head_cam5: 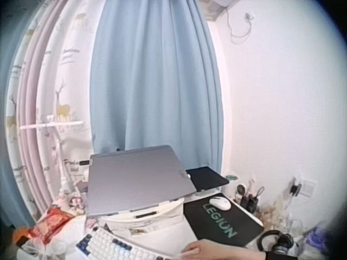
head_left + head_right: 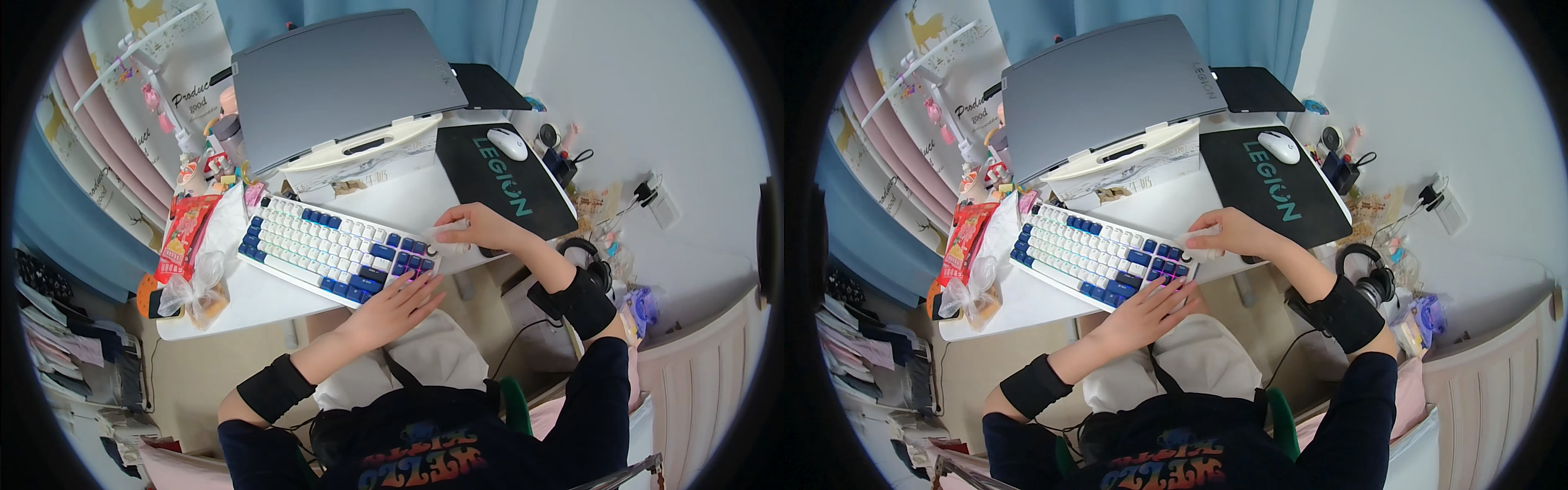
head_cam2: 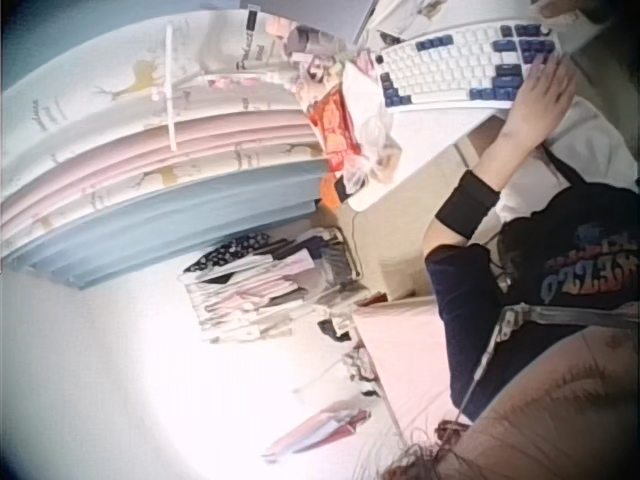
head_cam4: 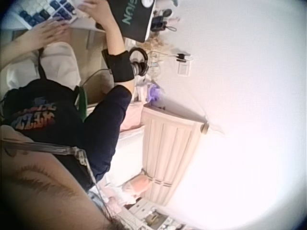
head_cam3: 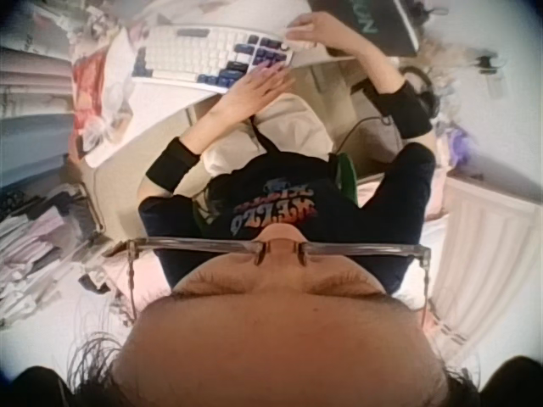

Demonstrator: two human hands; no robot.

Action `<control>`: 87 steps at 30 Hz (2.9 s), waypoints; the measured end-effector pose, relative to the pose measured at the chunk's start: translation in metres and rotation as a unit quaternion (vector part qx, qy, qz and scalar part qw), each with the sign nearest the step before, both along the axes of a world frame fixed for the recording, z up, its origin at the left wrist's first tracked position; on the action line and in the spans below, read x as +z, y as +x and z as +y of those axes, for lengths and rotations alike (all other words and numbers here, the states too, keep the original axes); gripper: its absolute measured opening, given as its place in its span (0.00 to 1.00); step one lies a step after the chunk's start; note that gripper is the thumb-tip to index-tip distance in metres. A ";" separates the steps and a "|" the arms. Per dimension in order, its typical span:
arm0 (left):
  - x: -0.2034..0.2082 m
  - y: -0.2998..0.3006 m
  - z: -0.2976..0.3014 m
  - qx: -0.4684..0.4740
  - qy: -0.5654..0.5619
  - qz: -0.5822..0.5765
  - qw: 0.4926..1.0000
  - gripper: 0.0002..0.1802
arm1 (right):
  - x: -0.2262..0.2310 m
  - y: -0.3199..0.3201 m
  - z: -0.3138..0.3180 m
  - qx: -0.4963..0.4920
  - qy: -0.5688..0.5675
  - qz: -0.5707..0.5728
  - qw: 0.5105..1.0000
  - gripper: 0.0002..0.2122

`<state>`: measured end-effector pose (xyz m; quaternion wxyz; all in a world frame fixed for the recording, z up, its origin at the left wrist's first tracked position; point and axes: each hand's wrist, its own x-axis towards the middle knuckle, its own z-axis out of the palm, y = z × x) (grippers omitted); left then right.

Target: The person cleans a keyboard by hand using a piece of white tissue to wipe between and over the keys.

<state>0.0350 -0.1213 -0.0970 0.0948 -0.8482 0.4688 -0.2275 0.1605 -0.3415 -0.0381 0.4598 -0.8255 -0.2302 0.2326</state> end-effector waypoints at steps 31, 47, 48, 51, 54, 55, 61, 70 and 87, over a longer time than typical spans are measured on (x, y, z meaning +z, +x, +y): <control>0.038 0.080 -0.007 -0.056 -0.683 0.520 0.510 0.21 | 0.029 0.003 0.010 -0.005 0.225 0.024 0.974 0.19; 0.059 0.088 0.030 0.077 -0.783 0.444 0.429 0.21 | 0.004 0.026 0.023 -0.020 0.216 -0.095 0.972 0.13; 0.061 0.089 0.033 0.068 -0.785 0.458 0.411 0.20 | 0.005 0.025 0.023 -0.011 0.221 -0.066 0.973 0.13; 0.064 0.090 0.036 0.046 -0.789 0.473 0.390 0.22 | 0.003 0.025 0.022 0.004 0.237 -0.029 0.971 0.12; 0.067 0.090 0.032 0.012 -0.804 0.485 0.343 0.23 | 0.004 0.022 0.018 0.009 0.247 -0.014 0.969 0.12; 0.066 0.088 0.029 0.007 -0.811 0.462 0.360 0.24 | 0.005 0.021 0.017 0.012 0.246 -0.008 0.969 0.12; 0.049 0.085 0.022 0.047 -0.689 0.242 0.681 0.24 | -0.003 0.024 0.013 0.029 0.281 -0.012 0.959 0.13; 0.046 0.089 0.013 0.063 -0.603 0.489 0.628 0.15 | 0.000 0.018 0.017 0.028 0.253 0.000 0.967 0.12; 0.061 0.086 0.042 0.121 -0.689 0.444 0.559 0.08 | -0.014 0.018 0.018 -0.035 0.191 -0.168 0.966 0.08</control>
